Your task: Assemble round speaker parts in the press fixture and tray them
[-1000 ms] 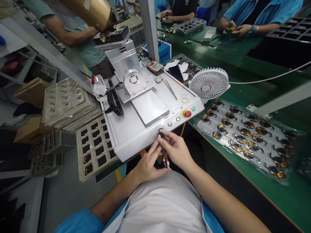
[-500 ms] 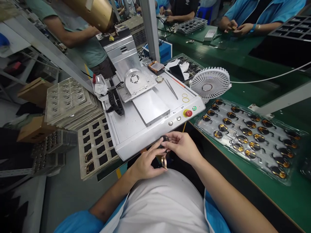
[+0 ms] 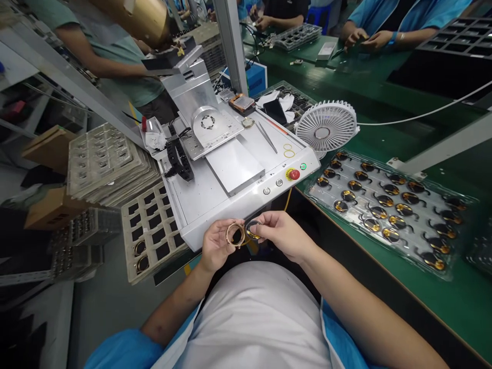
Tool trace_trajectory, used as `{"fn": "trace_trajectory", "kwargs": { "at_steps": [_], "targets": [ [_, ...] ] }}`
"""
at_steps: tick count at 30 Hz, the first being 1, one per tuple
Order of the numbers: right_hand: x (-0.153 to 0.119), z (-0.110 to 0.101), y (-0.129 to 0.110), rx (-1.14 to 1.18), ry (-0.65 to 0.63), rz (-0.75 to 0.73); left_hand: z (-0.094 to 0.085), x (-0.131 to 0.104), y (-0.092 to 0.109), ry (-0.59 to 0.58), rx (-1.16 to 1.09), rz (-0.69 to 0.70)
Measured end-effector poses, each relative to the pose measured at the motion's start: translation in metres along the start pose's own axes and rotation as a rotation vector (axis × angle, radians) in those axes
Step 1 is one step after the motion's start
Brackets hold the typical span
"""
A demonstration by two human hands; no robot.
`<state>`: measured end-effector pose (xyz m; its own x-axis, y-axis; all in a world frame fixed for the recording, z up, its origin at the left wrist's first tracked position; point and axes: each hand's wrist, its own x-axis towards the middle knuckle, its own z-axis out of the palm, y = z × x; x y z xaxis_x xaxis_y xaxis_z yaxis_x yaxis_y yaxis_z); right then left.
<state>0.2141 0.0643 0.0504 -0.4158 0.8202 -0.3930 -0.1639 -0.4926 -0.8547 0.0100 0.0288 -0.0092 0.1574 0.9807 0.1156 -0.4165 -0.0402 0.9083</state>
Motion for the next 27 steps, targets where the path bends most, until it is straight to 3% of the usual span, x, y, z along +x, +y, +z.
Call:
{"fn": "trace_trajectory", "kwargs": {
  "at_steps": [4,10,18,27],
  "targets": [
    [-0.003,0.017,0.003,0.115,-0.034,0.082,-0.001,0.0,-0.007,0.043,-0.037,-0.046],
    [-0.005,0.034,0.005,0.071,0.078,-0.053,-0.003,-0.003,-0.01,-0.005,-0.032,-0.016],
    [-0.002,0.037,0.003,0.006,0.039,-0.044,-0.01,-0.007,-0.013,0.028,0.017,-0.068],
    [-0.002,0.034,0.001,-0.002,-0.007,-0.01,-0.003,-0.002,-0.008,-0.057,-0.049,0.034]
  ]
}}
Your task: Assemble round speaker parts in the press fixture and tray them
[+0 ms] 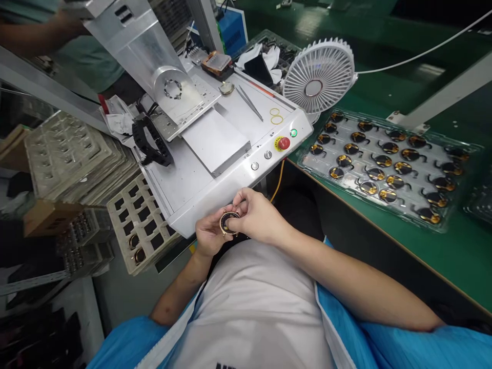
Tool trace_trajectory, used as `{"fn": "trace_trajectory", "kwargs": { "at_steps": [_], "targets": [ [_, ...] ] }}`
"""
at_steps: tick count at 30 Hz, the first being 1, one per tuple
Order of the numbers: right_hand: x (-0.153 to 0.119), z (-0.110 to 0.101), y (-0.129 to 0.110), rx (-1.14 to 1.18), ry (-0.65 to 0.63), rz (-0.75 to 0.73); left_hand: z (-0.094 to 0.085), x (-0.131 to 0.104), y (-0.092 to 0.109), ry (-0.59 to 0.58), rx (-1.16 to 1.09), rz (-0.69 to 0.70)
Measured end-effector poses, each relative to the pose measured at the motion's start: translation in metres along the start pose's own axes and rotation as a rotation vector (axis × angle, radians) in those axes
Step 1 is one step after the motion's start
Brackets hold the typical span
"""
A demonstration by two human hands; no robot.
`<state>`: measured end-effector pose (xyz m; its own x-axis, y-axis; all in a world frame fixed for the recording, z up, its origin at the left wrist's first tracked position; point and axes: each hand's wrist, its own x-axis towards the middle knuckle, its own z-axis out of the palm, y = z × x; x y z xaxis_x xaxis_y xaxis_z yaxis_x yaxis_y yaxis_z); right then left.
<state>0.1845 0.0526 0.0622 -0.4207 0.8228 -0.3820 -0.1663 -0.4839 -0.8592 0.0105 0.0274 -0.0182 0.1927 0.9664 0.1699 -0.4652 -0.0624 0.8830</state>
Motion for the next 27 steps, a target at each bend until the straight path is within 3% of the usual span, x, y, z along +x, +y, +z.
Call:
{"fn": "trace_trajectory", "kwargs": {
  "at_steps": [5,9,14,21,27],
  "targets": [
    [0.003,-0.001,0.003,0.062,-0.005,0.01,0.002,0.0,-0.001,0.077,0.019,-0.036],
    [0.003,-0.003,0.004,0.08,0.032,0.037,0.002,-0.002,-0.005,0.12,0.058,0.023],
    [0.001,-0.009,0.009,-0.088,0.05,0.128,0.003,-0.004,-0.01,0.083,0.131,0.143],
    [0.006,-0.005,0.026,0.058,0.037,0.068,0.004,-0.006,-0.01,0.063,0.186,0.146],
    [0.027,-0.012,0.01,-0.096,0.008,0.034,0.006,-0.005,-0.005,0.223,0.103,0.121]
  ]
}}
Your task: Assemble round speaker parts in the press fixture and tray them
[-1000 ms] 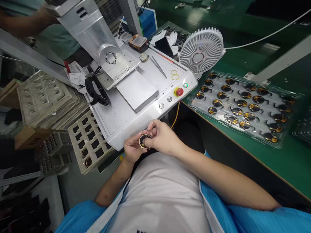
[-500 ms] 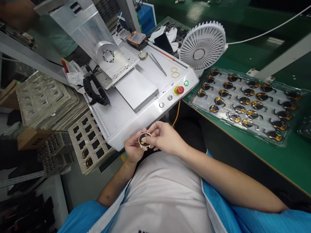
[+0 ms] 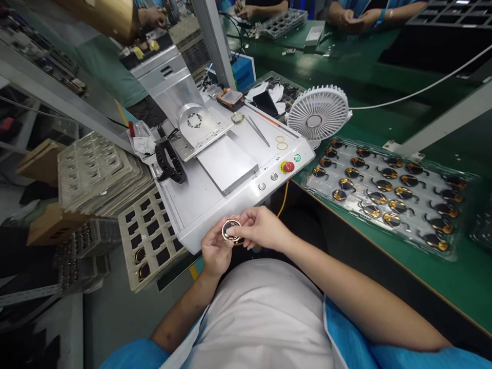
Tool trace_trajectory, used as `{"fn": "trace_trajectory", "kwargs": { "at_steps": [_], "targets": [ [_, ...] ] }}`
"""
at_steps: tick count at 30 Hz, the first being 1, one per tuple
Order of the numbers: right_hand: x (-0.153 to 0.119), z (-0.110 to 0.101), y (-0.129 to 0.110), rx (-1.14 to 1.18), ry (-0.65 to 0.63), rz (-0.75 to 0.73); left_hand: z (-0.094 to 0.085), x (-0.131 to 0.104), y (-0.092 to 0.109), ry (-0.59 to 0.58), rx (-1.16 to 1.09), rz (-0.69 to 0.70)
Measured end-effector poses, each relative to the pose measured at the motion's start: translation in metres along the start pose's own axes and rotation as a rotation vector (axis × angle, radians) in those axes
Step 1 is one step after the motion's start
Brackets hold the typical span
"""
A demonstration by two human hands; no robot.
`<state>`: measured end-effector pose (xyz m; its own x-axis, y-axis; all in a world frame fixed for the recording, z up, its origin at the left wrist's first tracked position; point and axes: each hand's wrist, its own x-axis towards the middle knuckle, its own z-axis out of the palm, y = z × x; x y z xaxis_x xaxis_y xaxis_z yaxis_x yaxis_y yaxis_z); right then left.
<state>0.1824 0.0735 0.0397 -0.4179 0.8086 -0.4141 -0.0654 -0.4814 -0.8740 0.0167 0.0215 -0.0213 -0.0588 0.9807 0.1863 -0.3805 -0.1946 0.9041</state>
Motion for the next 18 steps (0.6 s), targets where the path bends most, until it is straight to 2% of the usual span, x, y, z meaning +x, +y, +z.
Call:
{"fn": "trace_trajectory", "kwargs": {
  "at_steps": [2,5,7,10,13,15,18],
  "targets": [
    [0.016,-0.013,-0.017,-0.012,0.144,-0.072,0.001,0.003,0.006,0.011,-0.039,-0.042],
    [0.043,-0.035,-0.046,0.043,0.467,-0.184,0.0,0.01,0.016,-0.081,-0.022,-0.081],
    [0.056,-0.045,-0.062,0.046,0.55,-0.193,-0.001,0.013,0.02,-0.138,0.049,-0.054],
    [0.062,-0.052,-0.071,0.025,0.557,-0.255,-0.002,0.015,0.021,-0.131,0.177,0.011],
    [0.047,-0.047,-0.062,0.0,0.516,-0.37,-0.001,0.014,0.018,-0.074,0.301,0.066],
    [0.03,-0.039,-0.05,-0.049,0.417,-0.379,0.001,0.012,0.017,-0.063,0.361,0.105],
    [0.002,-0.023,-0.032,-0.136,0.174,-0.223,0.004,0.011,0.017,-0.062,0.426,0.144]
  ]
}}
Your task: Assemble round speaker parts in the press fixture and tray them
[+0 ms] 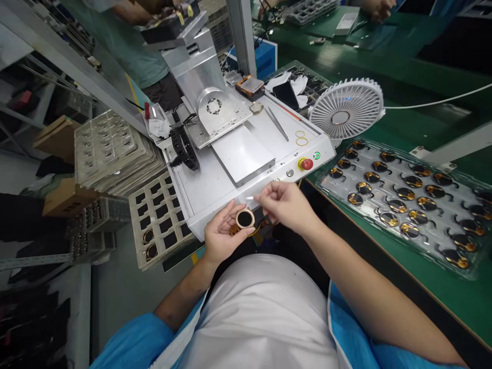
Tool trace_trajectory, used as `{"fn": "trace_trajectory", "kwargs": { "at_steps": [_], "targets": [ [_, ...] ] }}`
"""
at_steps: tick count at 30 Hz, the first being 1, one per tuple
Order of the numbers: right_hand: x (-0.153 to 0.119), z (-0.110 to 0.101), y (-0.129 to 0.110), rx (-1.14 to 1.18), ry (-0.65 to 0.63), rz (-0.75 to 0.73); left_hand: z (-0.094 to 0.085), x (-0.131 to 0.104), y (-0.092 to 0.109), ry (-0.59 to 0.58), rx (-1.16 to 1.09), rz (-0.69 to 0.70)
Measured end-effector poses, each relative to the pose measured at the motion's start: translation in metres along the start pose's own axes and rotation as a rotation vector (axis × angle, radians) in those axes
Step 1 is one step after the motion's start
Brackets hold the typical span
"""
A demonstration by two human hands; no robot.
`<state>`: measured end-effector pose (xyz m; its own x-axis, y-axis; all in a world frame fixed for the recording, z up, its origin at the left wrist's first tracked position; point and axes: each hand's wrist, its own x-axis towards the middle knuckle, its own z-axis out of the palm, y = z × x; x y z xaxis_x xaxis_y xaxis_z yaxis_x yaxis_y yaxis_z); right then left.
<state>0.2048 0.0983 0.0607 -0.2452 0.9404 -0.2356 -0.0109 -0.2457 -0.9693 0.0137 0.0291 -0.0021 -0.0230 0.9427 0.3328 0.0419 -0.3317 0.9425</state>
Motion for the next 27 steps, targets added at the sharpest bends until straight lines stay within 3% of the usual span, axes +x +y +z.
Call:
{"fn": "trace_trajectory", "kwargs": {
  "at_steps": [3,14,18,20,22,25,27],
  "targets": [
    [-0.021,0.012,0.007,-0.03,-0.133,0.128,0.002,0.001,0.002,0.0,0.052,0.006],
    [-0.024,0.017,0.017,-0.14,-0.084,0.074,0.001,-0.001,0.003,0.014,0.142,0.046],
    [-0.027,0.022,0.02,-0.026,-0.1,0.105,0.004,-0.005,0.001,-0.005,0.128,0.037],
    [-0.033,0.013,0.025,0.032,-0.121,0.136,0.006,-0.006,0.0,-0.077,0.13,0.046],
    [-0.045,-0.014,0.03,-0.004,0.013,0.109,0.005,-0.006,0.0,-0.14,0.142,0.061],
    [-0.083,-0.082,0.035,-0.318,0.495,0.061,0.001,-0.003,0.001,-0.148,0.148,0.041],
    [-0.114,-0.129,0.032,-0.695,0.813,0.164,-0.002,-0.001,0.002,-0.157,0.159,0.027]
  ]
}}
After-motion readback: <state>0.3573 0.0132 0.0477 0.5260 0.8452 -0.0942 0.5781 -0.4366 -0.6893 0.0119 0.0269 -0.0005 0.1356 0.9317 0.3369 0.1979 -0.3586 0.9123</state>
